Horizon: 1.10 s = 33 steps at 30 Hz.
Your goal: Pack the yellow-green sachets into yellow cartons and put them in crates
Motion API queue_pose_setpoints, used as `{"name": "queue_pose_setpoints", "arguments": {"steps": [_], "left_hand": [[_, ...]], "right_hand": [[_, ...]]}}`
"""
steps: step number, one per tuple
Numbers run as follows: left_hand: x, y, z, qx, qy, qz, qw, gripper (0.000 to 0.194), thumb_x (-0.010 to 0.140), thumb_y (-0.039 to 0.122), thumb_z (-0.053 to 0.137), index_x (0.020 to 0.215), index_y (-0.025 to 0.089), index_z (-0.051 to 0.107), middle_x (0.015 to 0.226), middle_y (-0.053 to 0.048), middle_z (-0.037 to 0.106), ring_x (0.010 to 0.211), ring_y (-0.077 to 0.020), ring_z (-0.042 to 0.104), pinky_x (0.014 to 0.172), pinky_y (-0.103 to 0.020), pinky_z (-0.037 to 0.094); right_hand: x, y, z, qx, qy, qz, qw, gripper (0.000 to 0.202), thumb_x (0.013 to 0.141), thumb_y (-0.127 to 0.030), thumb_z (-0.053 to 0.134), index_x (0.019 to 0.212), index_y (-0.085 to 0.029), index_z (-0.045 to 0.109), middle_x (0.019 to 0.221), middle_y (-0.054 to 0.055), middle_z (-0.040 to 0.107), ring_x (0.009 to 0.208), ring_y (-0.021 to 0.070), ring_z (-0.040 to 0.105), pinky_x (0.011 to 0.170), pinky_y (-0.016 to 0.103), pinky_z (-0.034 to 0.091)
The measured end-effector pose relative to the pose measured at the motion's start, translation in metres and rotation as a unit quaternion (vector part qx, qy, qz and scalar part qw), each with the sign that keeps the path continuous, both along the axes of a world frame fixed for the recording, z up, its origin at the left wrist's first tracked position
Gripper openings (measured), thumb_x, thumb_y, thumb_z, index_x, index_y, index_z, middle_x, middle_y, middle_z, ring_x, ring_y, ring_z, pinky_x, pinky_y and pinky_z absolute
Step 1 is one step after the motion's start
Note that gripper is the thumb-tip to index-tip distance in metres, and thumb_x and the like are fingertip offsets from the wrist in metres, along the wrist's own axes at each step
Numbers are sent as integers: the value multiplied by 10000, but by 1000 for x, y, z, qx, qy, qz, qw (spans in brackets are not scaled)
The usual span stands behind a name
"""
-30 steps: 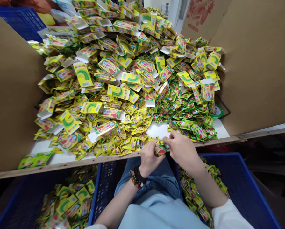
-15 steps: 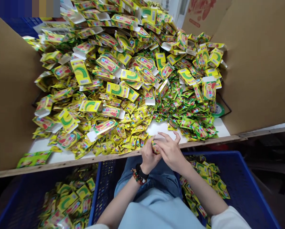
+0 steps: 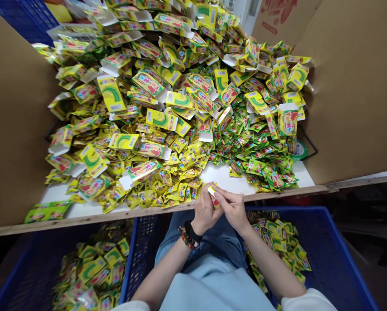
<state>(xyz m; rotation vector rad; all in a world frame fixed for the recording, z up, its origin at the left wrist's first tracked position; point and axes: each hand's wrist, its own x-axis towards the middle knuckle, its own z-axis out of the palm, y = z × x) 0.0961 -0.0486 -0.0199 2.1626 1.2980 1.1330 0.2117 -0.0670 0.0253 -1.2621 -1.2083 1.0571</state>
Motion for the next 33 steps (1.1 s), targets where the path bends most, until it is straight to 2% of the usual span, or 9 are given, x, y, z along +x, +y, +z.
{"name": "queue_pose_setpoints", "arguments": {"steps": [4, 9, 14, 18, 21, 23, 26, 30, 33], "left_hand": [[0, -2, 0, -15, 6, 7, 1000, 638, 786, 284, 561, 1359, 163, 307, 1108, -143, 620, 910, -265, 662, 733, -363, 540], [0, -2, -4, 2, 10, 7, 1000, 625, 823, 322, 533, 1373, 146, 293, 1146, -171, 605, 953, -282, 657, 747, -377, 541], [0, -4, -9, 2, -17, 7, 1000, 555, 864, 283, 456, 1385, 145, 325, 1176, -181, 601, 963, -279, 655, 759, -390, 542], [-3, -7, 3, 15, -8, -57, 998, 606, 876, 370, 484, 1409, 139, 308, 1241, -189, 570, 1112, -287, 603, 874, -419, 528], [-15, -2, 22, 29, 52, -87, 994, 727, 795, 521, 629, 1373, 146, 399, 1248, -168, 576, 1134, -299, 565, 935, -439, 498], [-26, 9, 33, 29, 102, -16, 994, 469, 837, 446, 625, 1220, 183, 561, 1136, -124, 625, 1045, -273, 574, 887, -412, 502], [-41, 33, 39, 25, 194, 87, 977, 133, 861, 264, 598, 955, 210, 675, 965, -96, 634, 909, -255, 554, 724, -352, 495], [-51, 55, 36, 33, 290, 87, 952, 74, 732, 230, 724, 779, 197, 677, 911, -114, 589, 887, -279, 527, 672, -359, 479], [-57, 59, 33, 37, 285, 62, 956, 33, 737, 197, 706, 723, 197, 676, 903, -114, 601, 883, -271, 537, 712, -379, 485]], "right_hand": [[1, 4, 2, 7, -61, -17, 998, 334, 914, -346, 544, 1201, -247, 685, 1165, 31, 721, 1080, 273, 687, 971, 439, 543], [8, 6, 9, 33, -109, 32, 993, 329, 929, -344, 510, 1189, -259, 692, 1136, 31, 733, 1040, 283, 703, 923, 447, 566], [2, 3, 2, 104, -166, 75, 978, 385, 898, -301, 558, 1269, -238, 638, 1187, 81, 713, 1052, 250, 695, 915, 399, 565], [17, -18, 5, 114, -233, 79, 962, 355, 942, -249, 466, 1242, -228, 656, 1020, 85, 762, 848, 194, 727, 778, 321, 580], [53, -39, 15, 30, -404, 44, 913, 261, 919, -250, 520, 1056, -233, 742, 837, 84, 768, 742, 212, 720, 700, 315, 552], [77, -40, 18, -22, -512, 11, 859, 186, 882, -306, 596, 937, -235, 758, 760, 87, 748, 707, 239, 706, 670, 335, 531], [91, -10, 10, 27, -539, -62, 840, 239, 905, -310, 556, 1040, -191, 713, 970, 139, 726, 928, 273, 666, 808, 407, 509], [76, 56, -13, 90, -517, -191, 830, 222, 891, -272, 559, 1028, -141, 675, 1235, 223, 608, 1182, 342, 493, 955, 593, 365], [65, 77, -23, 93, -446, -157, 876, 151, 876, -227, 532, 874, -151, 663, 1138, 176, 660, 1163, 332, 519, 984, 613, 318]]}}
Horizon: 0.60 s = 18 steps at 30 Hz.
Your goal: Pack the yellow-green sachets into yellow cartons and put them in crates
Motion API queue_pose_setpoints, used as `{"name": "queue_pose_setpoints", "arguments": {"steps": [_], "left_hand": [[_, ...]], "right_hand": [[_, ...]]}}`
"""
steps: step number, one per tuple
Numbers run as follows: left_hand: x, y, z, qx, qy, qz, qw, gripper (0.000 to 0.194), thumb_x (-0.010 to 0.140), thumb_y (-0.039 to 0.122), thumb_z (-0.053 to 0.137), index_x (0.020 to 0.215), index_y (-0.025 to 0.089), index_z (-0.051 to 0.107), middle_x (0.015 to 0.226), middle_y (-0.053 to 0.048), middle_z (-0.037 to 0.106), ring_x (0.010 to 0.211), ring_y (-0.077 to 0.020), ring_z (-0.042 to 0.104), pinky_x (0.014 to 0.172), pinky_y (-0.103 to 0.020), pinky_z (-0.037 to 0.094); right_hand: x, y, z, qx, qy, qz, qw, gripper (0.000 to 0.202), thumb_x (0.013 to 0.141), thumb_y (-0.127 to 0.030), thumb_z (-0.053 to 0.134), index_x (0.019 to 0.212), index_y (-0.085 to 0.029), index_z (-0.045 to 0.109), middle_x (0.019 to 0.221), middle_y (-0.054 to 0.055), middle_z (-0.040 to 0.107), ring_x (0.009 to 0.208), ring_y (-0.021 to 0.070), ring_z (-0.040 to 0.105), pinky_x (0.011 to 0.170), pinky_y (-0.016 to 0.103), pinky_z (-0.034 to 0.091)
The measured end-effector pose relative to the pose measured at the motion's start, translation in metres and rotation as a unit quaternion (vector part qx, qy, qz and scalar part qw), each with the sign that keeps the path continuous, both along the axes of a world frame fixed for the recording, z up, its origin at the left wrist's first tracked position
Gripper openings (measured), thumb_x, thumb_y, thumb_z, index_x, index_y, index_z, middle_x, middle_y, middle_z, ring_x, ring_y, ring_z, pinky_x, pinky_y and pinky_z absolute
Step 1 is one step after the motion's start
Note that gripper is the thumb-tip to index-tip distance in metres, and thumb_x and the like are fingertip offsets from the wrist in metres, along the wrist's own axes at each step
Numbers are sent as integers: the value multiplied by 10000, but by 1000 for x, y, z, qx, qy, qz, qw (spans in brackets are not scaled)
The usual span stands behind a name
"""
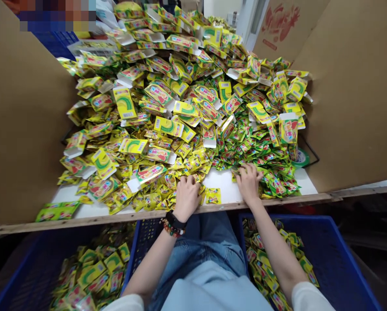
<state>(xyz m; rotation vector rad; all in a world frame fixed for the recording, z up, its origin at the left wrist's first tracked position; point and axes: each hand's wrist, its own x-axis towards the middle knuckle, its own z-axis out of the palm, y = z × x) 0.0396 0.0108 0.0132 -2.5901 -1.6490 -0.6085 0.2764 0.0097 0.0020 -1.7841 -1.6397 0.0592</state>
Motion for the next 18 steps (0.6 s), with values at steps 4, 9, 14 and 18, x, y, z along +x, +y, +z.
{"name": "queue_pose_setpoints", "arguments": {"steps": [4, 9, 14, 18], "left_hand": [[-4, 0, 5, -23, -156, -12, 987, 142, 863, 194, 560, 836, 207, 698, 904, -80, 682, 888, -237, 596, 778, -368, 498], [13, -8, 11, -151, -348, -25, 925, 195, 902, 269, 521, 946, 175, 685, 757, -32, 704, 627, -160, 620, 604, -266, 482], [14, -11, 15, -183, -354, -85, 913, 225, 895, 220, 484, 921, 184, 704, 766, -32, 718, 672, -166, 651, 635, -267, 513], [-45, 26, 47, 23, -262, 48, 964, 258, 847, 129, 478, 986, 178, 689, 1011, -87, 698, 959, -231, 642, 879, -373, 509]], "right_hand": [[-12, -15, 3, -78, 264, 157, 949, 171, 849, -345, 585, 890, -189, 642, 873, 63, 698, 867, 221, 650, 840, 404, 491], [-37, -31, 19, -163, 418, 245, 859, 187, 803, -394, 646, 847, -213, 625, 954, 55, 695, 1019, 208, 643, 842, 325, 521], [-48, -30, 18, -196, 542, 202, 792, 343, 710, -390, 737, 975, -218, 604, 724, -21, 677, 694, 180, 683, 701, 333, 563], [-33, -34, 12, -133, 536, 116, 825, 384, 666, -411, 770, 956, -190, 652, 677, -8, 672, 627, 163, 640, 627, 302, 538]]}}
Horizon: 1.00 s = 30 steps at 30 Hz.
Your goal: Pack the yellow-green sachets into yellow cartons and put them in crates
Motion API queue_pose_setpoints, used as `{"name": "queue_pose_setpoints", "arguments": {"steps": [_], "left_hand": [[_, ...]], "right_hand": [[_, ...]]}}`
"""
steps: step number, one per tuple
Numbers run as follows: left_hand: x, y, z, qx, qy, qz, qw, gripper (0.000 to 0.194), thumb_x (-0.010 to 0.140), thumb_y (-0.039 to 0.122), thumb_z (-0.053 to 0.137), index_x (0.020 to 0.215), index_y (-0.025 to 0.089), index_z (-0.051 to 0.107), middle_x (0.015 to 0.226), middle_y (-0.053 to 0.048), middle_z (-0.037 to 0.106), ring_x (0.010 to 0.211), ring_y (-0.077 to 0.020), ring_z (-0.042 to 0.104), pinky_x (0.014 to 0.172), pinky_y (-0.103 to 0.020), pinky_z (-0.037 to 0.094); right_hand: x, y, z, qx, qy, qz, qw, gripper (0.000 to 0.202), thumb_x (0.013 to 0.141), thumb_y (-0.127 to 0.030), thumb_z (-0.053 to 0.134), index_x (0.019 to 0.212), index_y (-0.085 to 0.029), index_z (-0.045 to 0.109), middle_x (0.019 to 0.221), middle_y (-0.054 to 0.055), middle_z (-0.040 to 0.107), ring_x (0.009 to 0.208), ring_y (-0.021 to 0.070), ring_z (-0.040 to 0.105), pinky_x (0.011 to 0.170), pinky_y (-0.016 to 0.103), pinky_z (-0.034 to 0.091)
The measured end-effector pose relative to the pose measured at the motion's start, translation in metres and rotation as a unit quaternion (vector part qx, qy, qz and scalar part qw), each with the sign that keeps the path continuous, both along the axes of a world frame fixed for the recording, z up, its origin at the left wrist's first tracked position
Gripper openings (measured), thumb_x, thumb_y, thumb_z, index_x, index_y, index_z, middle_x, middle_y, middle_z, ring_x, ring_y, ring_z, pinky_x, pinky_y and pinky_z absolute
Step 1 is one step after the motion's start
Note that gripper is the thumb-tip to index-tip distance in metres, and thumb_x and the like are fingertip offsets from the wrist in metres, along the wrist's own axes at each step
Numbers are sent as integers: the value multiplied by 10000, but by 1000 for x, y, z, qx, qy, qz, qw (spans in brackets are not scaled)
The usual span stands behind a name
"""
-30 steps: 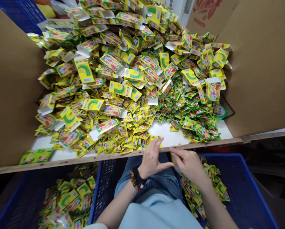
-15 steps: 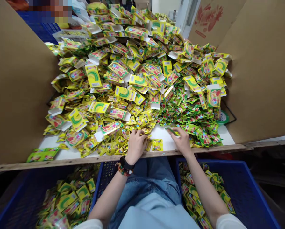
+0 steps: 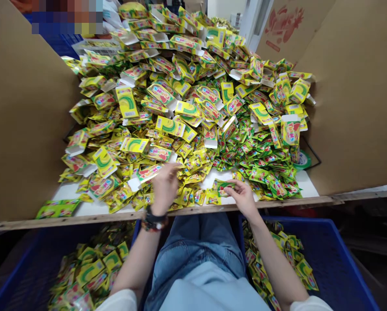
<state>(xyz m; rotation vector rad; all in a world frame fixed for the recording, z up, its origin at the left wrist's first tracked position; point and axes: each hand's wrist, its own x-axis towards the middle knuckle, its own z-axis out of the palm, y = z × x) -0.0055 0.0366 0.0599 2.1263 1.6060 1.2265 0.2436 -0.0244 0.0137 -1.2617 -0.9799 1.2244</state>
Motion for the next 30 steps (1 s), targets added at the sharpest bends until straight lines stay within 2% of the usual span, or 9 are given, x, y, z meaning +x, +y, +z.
{"name": "queue_pose_setpoints", "arguments": {"steps": [3, 6, 9, 12, 14, 16, 19, 24, 30], "left_hand": [[-61, 45, 29, 22, 149, 148, 977, 482, 756, 41, 532, 1223, 148, 590, 1366, -139, 498, 1260, -345, 437, 1063, -553, 354], [-102, 81, 47, -60, 248, 107, 961, 436, 778, 75, 594, 1211, 114, 563, 1409, -116, 444, 1296, -382, 360, 1066, -639, 321], [-109, 90, 53, -76, 257, 65, 961, 378, 826, 238, 665, 1153, 82, 557, 1256, -106, 550, 1238, -346, 435, 1062, -635, 349], [-85, 65, 54, -5, 144, 47, 989, 568, 769, 392, 750, 1180, 86, 504, 1196, -115, 580, 1164, -308, 529, 1042, -595, 406], [-54, 35, 50, 34, -22, -51, 998, 674, 697, 392, 816, 1199, 127, 453, 1224, -114, 581, 1133, -267, 577, 998, -517, 481], [-19, 3, 42, 0, -188, -195, 963, 688, 687, 357, 830, 1209, 187, 416, 1247, -105, 582, 1161, -251, 593, 985, -463, 509], [26, -35, 21, -60, -287, -294, 910, 569, 686, 317, 831, 1113, 213, 470, 1214, -110, 620, 1164, -255, 612, 970, -426, 522], [49, -60, -12, -100, -374, -282, 878, 574, 679, 293, 831, 1119, 236, 467, 1228, -114, 627, 1188, -262, 603, 1023, -465, 487], [51, -69, -23, -132, -384, -280, 870, 589, 695, 350, 817, 1129, 249, 432, 1216, -129, 621, 1163, -280, 613, 992, -489, 505]], "right_hand": [[17, -4, 0, 42, -52, -48, 997, 273, 682, -405, 760, 833, -193, 680, 678, -7, 656, 616, 141, 590, 588, 267, 492], [26, -6, 4, 72, -67, -63, 993, 200, 709, -367, 745, 816, -207, 690, 698, -18, 642, 644, 130, 570, 612, 254, 468], [25, -7, 8, 76, -49, -73, 993, 172, 728, -346, 736, 829, -215, 688, 703, -26, 629, 649, 127, 561, 611, 247, 455], [16, -9, 14, 75, -7, -91, 993, 175, 728, -330, 748, 850, -225, 678, 666, -46, 600, 619, 114, 544, 602, 237, 446], [8, -11, 21, 75, 49, -96, 991, 194, 713, -324, 767, 850, -234, 663, 634, -64, 575, 579, 95, 520, 574, 218, 430], [0, -11, 31, 69, 113, -93, 987, 222, 701, -333, 782, 849, -245, 642, 608, -80, 557, 542, 80, 499, 534, 198, 410], [-6, -10, 46, 41, 182, -85, 979, 285, 664, -346, 811, 856, -250, 623, 617, -81, 589, 543, 76, 529, 519, 185, 421], [6, -10, 57, -38, 195, -42, 979, 388, 562, -334, 873, 828, -230, 611, 621, -65, 631, 558, 98, 583, 533, 210, 492], [16, -21, 56, -50, 135, 17, 989, 316, 626, -351, 838, 831, -233, 628, 548, -78, 535, 516, 97, 520, 496, 209, 469]]}}
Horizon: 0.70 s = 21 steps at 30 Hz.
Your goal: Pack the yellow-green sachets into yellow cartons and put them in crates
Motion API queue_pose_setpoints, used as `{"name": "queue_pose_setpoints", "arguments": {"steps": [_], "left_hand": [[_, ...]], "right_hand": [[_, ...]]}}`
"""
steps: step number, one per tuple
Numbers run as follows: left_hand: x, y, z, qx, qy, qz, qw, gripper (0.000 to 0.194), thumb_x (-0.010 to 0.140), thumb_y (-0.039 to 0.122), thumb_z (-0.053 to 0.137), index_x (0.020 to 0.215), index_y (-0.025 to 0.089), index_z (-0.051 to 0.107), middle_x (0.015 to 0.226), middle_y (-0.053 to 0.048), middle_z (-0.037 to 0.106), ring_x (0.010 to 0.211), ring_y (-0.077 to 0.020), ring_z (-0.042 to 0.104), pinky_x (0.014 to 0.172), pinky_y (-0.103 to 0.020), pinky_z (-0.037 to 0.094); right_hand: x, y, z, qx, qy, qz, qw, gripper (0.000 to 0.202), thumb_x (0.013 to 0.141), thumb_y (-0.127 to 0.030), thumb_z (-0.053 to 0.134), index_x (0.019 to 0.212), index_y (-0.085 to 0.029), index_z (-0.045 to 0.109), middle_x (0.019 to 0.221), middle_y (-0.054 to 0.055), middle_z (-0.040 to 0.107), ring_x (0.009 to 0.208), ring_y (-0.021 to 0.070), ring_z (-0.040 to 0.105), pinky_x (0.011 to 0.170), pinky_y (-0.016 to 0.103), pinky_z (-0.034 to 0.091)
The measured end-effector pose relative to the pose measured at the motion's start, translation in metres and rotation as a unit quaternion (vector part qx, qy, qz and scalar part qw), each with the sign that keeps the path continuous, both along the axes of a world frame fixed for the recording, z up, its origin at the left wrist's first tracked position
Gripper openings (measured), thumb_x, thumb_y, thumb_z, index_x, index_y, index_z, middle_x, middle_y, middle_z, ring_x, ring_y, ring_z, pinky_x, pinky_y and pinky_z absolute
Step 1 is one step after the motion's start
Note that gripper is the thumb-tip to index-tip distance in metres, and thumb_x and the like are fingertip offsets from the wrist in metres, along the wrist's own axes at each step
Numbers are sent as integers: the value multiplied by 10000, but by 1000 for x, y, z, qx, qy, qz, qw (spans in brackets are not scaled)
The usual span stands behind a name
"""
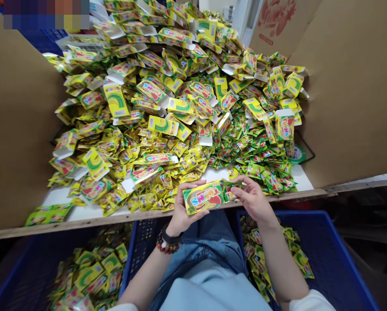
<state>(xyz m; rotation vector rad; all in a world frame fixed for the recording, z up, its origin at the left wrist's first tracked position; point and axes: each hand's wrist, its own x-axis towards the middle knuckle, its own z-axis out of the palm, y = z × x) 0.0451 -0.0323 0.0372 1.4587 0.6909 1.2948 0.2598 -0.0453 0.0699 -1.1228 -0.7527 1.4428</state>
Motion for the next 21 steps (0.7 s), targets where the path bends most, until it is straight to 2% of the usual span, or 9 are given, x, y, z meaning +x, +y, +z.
{"name": "queue_pose_setpoints", "arguments": {"steps": [3, 5, 8, 11, 13, 16, 21], "left_hand": [[2, -1, -3, 18, 44, 23, 999, 580, 702, 399, 804, 1130, 257, 439, 1216, -128, 597, 1179, -294, 589, 973, -503, 504], [2, 0, -4, 62, 101, 76, 990, 561, 693, 423, 803, 1110, 254, 467, 1226, -116, 566, 1175, -292, 570, 961, -505, 498], [1, -1, 0, 146, 235, 131, 952, 534, 726, 418, 766, 1150, 238, 496, 1235, -110, 537, 1170, -283, 541, 970, -490, 466], [2, -2, 5, 183, 391, 72, 899, 633, 746, 436, 739, 1281, 226, 475, 1219, -120, 567, 1143, -295, 543, 966, -468, 443], [7, -3, 4, 187, 443, 42, 876, 670, 745, 422, 732, 1321, 215, 462, 1168, -114, 603, 1071, -290, 573, 920, -440, 459], [20, -3, -11, 182, 435, 85, 878, 583, 739, 318, 687, 1273, 186, 494, 1061, -97, 626, 957, -265, 605, 826, -388, 494], [43, -6, -42, 220, 366, 192, 884, 525, 684, 260, 667, 1187, 184, 534, 955, -80, 625, 859, -245, 618, 759, -369, 517]], "right_hand": [[3, -1, 1, 19, -65, 47, 997, 224, 671, -342, 799, 810, -230, 663, 563, -69, 523, 513, 93, 462, 488, 210, 454], [6, -1, 4, 38, -123, 44, 991, 163, 693, -324, 765, 792, -222, 686, 599, -52, 565, 517, 95, 455, 481, 213, 431], [9, -4, 11, 68, -224, 27, 972, 97, 744, -287, 688, 800, -212, 712, 722, -11, 664, 593, 124, 537, 537, 238, 435], [6, -11, 21, 114, -313, 25, 943, 115, 819, -247, 607, 846, -214, 714, 890, 22, 722, 834, 183, 640, 751, 294, 483], [2, -16, 25, 144, -360, 46, 921, 144, 859, -217, 563, 880, -218, 705, 940, 29, 729, 924, 197, 649, 854, 323, 473], [-4, -20, 28, 178, -435, 76, 879, 198, 882, -153, 506, 901, -221, 691, 929, 40, 713, 928, 206, 642, 863, 344, 479], [-12, -19, 26, 202, -577, 16, 791, 254, 881, -115, 478, 919, -232, 701, 965, 85, 587, 888, 228, 599, 794, 371, 506]]}}
